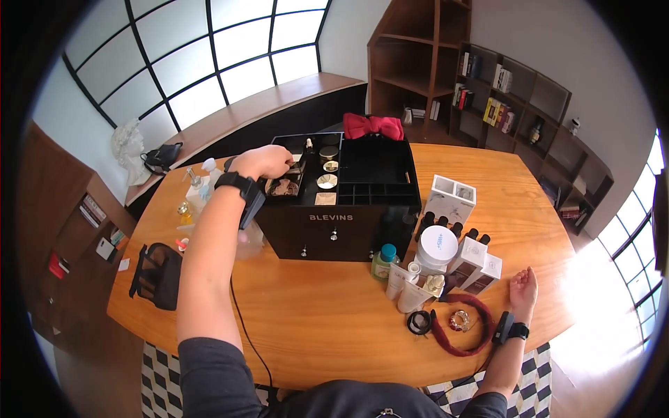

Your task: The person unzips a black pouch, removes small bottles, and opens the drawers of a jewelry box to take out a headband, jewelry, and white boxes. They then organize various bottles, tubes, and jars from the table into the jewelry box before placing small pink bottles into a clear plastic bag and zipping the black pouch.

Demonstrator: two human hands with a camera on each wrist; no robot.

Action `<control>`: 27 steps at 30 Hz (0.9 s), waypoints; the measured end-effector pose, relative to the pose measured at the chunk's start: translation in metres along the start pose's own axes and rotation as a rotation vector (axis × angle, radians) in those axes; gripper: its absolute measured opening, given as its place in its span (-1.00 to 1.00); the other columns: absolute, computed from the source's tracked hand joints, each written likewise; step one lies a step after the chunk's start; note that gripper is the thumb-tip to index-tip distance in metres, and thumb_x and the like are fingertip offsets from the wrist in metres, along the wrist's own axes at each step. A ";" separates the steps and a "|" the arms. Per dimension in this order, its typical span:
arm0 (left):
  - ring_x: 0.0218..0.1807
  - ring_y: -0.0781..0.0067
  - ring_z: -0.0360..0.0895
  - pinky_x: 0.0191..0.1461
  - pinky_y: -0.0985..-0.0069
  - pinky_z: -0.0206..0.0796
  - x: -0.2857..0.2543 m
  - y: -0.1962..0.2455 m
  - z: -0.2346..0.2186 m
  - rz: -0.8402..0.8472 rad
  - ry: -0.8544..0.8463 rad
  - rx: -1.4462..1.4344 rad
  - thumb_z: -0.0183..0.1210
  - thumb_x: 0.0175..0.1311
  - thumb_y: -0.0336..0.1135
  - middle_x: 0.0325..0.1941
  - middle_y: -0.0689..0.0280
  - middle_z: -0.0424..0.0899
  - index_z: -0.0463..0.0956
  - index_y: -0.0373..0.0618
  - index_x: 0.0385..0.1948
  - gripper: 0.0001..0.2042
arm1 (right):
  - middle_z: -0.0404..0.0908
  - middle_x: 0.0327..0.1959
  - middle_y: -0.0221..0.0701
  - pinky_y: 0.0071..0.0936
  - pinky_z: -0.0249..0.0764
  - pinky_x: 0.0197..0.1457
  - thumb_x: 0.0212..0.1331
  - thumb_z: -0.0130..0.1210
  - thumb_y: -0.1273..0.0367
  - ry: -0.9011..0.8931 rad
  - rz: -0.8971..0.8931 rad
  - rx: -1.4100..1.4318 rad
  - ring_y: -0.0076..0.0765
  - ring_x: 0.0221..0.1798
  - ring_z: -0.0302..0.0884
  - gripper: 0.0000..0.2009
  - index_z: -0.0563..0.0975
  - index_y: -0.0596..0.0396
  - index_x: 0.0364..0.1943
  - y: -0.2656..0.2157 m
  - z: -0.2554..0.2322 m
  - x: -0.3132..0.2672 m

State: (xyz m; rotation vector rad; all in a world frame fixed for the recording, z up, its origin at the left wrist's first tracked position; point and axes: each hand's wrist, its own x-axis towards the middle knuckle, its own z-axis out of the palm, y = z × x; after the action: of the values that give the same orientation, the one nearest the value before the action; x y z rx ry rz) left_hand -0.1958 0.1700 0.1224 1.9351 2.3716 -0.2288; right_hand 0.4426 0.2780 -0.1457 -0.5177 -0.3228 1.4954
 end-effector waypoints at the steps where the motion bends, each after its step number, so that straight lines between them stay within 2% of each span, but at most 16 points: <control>1: 0.03 0.07 0.51 0.10 0.30 0.35 0.002 -0.002 0.005 -0.027 0.018 0.012 -0.07 0.13 -0.42 -0.02 0.09 0.58 0.53 -0.05 -0.03 -0.65 | 0.49 -0.46 -0.45 -0.61 0.46 -0.35 0.30 -0.02 0.40 0.007 0.002 -0.004 -0.51 -0.44 0.43 -0.90 0.46 0.13 -0.24 0.000 0.002 -0.003; 4: -0.01 0.13 0.55 0.05 0.33 0.39 -0.005 0.000 0.002 0.033 0.037 0.090 0.02 0.12 -0.38 -0.09 0.11 0.62 0.55 -0.05 -0.05 -0.68 | 0.46 -0.48 -0.47 -0.61 0.43 -0.38 0.31 -0.02 0.39 0.043 -0.001 -0.022 -0.52 -0.45 0.40 -0.91 0.47 0.09 -0.24 0.001 0.002 -0.001; 7: -0.08 0.21 0.58 -0.05 0.37 0.42 -0.007 -0.002 -0.008 0.070 0.018 0.022 0.14 0.03 -0.37 -0.17 0.16 0.66 0.57 -0.09 -0.14 -0.71 | 0.49 -0.45 -0.45 -0.62 0.46 -0.35 0.31 -0.02 0.40 0.008 0.002 -0.036 -0.51 -0.43 0.44 -0.90 0.47 0.11 -0.24 0.000 0.000 0.000; 10: -0.25 0.24 0.61 -0.20 0.39 0.42 -0.008 0.002 -0.014 0.143 0.013 -0.166 0.18 -0.09 -0.47 -0.34 0.17 0.65 0.51 -0.22 -0.31 -0.77 | 0.50 -0.44 -0.45 -0.61 0.46 -0.34 0.31 -0.02 0.40 0.007 0.018 -0.035 -0.51 -0.42 0.44 -0.90 0.47 0.11 -0.23 -0.002 -0.003 0.002; 11: -0.33 0.32 0.58 -0.24 0.42 0.39 -0.007 0.004 -0.015 0.138 0.021 -0.167 0.21 -0.17 -0.49 -0.43 0.25 0.61 0.47 -0.20 -0.40 -0.79 | 0.50 -0.44 -0.45 -0.61 0.46 -0.34 0.30 -0.01 0.39 -0.004 0.021 -0.034 -0.51 -0.42 0.44 -0.90 0.48 0.11 -0.23 -0.002 -0.003 0.002; 14: -0.36 0.35 0.55 -0.26 0.44 0.37 0.007 -0.001 -0.002 0.058 -0.018 -0.117 0.25 -0.22 -0.48 -0.46 0.29 0.58 0.47 -0.18 -0.41 -0.75 | 0.50 -0.44 -0.45 -0.60 0.47 -0.33 0.30 -0.01 0.39 -0.018 0.023 -0.025 -0.51 -0.41 0.45 -0.90 0.48 0.11 -0.22 -0.003 -0.005 0.001; 16: -0.32 0.34 0.56 -0.24 0.44 0.38 0.014 -0.005 0.002 0.067 -0.008 -0.109 0.27 -0.28 -0.47 -0.41 0.29 0.59 0.45 -0.16 -0.38 -0.69 | 0.50 -0.43 -0.45 -0.60 0.47 -0.33 0.30 0.00 0.38 -0.007 0.027 -0.011 -0.51 -0.41 0.45 -0.89 0.48 0.11 -0.21 -0.001 -0.003 -0.001; 19: -0.26 0.30 0.56 -0.17 0.45 0.40 -0.007 0.008 -0.012 0.072 0.040 -0.094 0.28 -0.31 -0.44 -0.38 0.28 0.58 0.43 -0.14 -0.32 -0.62 | 0.50 -0.43 -0.45 -0.60 0.47 -0.33 0.29 0.01 0.38 0.011 0.029 -0.005 -0.50 -0.40 0.45 -0.89 0.48 0.12 -0.21 -0.001 -0.002 -0.001; 22: -0.17 0.25 0.55 -0.06 0.41 0.37 -0.016 0.004 -0.010 0.147 0.272 -0.055 0.28 -0.28 -0.41 -0.27 0.26 0.56 0.45 -0.04 -0.27 -0.61 | 0.50 -0.43 -0.45 -0.60 0.47 -0.33 0.29 0.01 0.38 -0.008 0.019 -0.025 -0.50 -0.40 0.45 -0.89 0.48 0.12 -0.21 0.000 -0.001 -0.001; 26: -0.14 0.22 0.50 -0.02 0.40 0.37 -0.032 0.007 -0.025 0.234 0.561 -0.248 0.26 -0.26 -0.43 -0.24 0.19 0.51 0.42 -0.13 -0.22 -0.58 | 0.50 -0.44 -0.45 -0.59 0.47 -0.32 0.29 0.00 0.39 -0.031 0.032 -0.002 -0.50 -0.40 0.44 -0.90 0.48 0.12 -0.22 -0.001 -0.007 0.003; 27: -0.13 0.22 0.49 0.00 0.40 0.36 -0.043 0.017 -0.036 0.227 0.556 -0.254 0.25 -0.24 -0.44 -0.23 0.18 0.50 0.41 -0.15 -0.20 -0.57 | 0.50 -0.44 -0.45 -0.59 0.47 -0.32 0.29 0.00 0.39 -0.024 0.035 0.006 -0.50 -0.40 0.44 -0.90 0.48 0.12 -0.23 -0.001 -0.005 0.003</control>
State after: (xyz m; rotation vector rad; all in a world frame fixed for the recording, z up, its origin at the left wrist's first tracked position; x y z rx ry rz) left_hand -0.1692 0.1375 0.1630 2.3297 2.2690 0.6736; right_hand 0.4462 0.2801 -0.1493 -0.5030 -0.3295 1.5375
